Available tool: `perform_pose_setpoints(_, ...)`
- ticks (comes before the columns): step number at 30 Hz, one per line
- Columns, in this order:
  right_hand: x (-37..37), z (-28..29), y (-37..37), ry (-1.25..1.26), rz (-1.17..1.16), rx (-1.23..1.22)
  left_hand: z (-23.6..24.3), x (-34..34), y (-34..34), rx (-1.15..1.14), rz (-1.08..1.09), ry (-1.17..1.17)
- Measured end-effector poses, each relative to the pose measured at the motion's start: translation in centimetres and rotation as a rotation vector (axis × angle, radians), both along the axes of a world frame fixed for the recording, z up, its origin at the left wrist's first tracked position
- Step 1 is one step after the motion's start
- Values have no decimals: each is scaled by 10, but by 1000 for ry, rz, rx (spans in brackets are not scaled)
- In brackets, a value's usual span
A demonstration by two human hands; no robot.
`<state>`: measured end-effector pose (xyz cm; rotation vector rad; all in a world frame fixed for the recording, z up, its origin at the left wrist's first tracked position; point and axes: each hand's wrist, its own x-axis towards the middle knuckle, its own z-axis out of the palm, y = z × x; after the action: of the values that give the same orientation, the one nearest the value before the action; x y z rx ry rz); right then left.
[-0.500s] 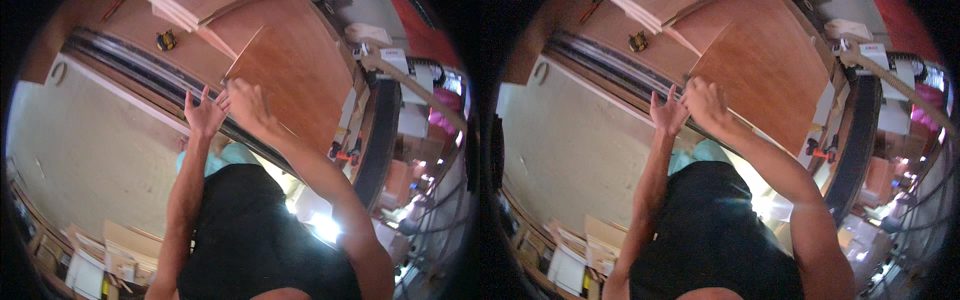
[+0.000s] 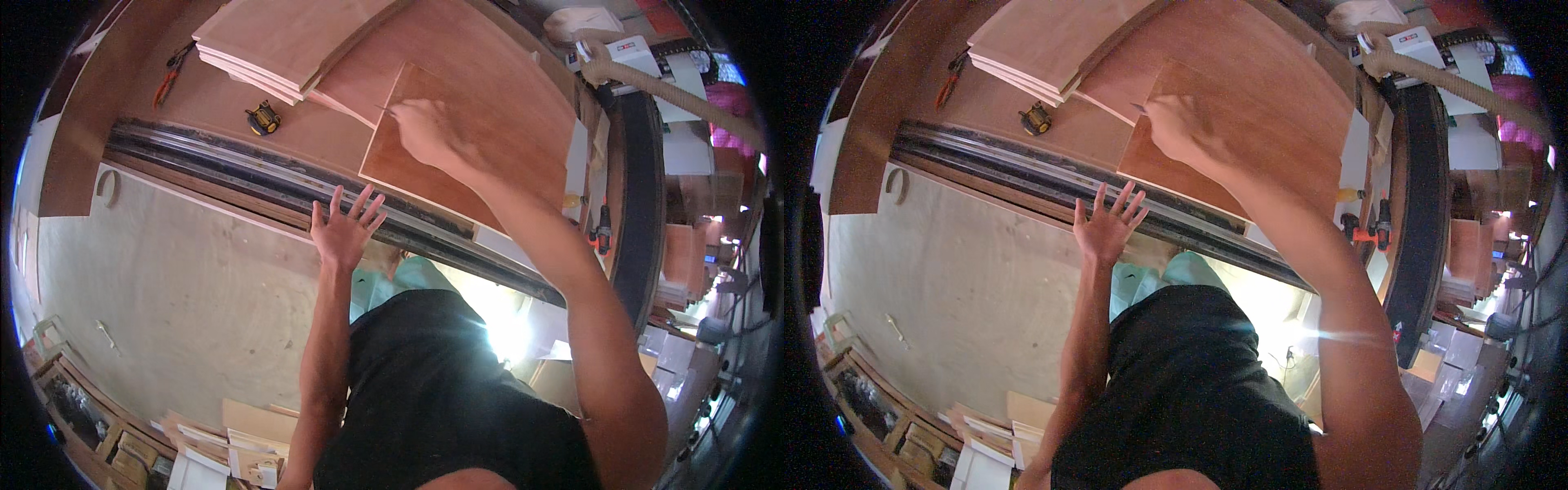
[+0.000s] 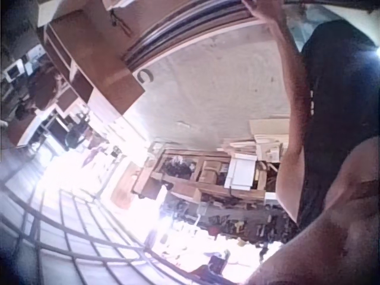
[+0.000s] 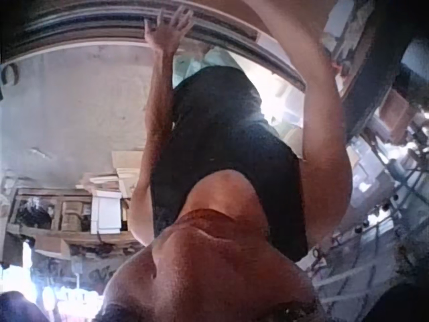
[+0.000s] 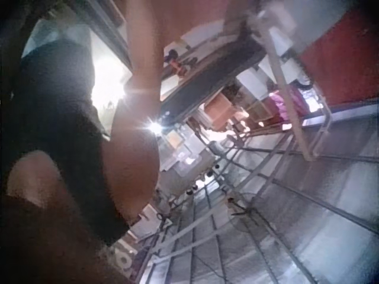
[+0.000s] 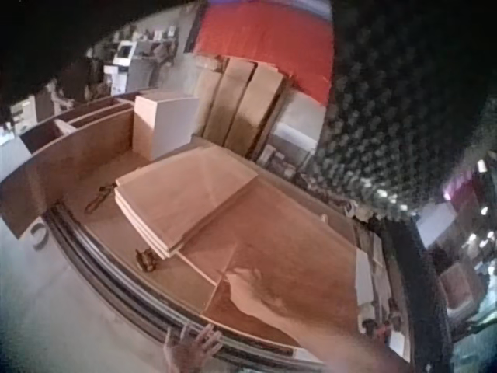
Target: The person applies a yellow liquid finish to several flat wooden boards using a small applicator. They pour the finish onto the boards and spread it evenly across the surfaces, handling the boards one at a time.
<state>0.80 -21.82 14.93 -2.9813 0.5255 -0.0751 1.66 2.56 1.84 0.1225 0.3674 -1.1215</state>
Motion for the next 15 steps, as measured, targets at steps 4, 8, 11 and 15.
perform_pose_setpoints(4, -9, 11, -49, 72, -255, -77, 0, 1, -10, 32, 21, 39)
perform_pose_setpoints(8, 14, 12, -75, 62, -270, -139, -1, 5, -30, -55, 14, 94)
perform_pose_setpoints(11, 25, -3, -49, 114, -149, -182, 0, 14, -29, -114, 29, 111)
perform_pose_setpoints(15, -10, 3, 31, 140, -66, -51, 5, 17, -29, -128, 33, 140)
